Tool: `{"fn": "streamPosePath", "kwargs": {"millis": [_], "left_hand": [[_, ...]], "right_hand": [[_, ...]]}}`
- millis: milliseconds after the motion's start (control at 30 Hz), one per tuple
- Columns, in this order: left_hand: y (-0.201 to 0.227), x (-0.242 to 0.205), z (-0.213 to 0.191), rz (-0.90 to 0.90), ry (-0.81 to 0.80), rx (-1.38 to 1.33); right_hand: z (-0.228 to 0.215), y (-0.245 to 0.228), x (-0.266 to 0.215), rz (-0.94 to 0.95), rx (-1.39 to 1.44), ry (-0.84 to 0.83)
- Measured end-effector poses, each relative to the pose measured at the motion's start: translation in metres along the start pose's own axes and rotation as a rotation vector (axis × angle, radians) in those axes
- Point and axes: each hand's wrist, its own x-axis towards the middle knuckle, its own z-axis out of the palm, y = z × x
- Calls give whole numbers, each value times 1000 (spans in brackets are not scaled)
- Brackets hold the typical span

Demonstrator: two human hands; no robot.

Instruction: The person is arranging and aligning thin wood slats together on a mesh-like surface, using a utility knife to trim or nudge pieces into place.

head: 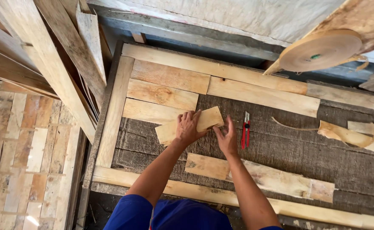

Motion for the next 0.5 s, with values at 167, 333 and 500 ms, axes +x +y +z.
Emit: {"fn": "streamPosePath", "kwargs": {"millis": [167, 333, 500], "left_hand": [[-2, -23, 18, -10, -21, 53], [14, -43, -11, -210, -171, -29], [-16, -53, 13, -243, 72, -392]], "right_hand": [[26, 19, -29, 396, 643, 33], [31, -3, -41, 560, 907, 45], [64, 31, -33, 476, 827, -99]]}}
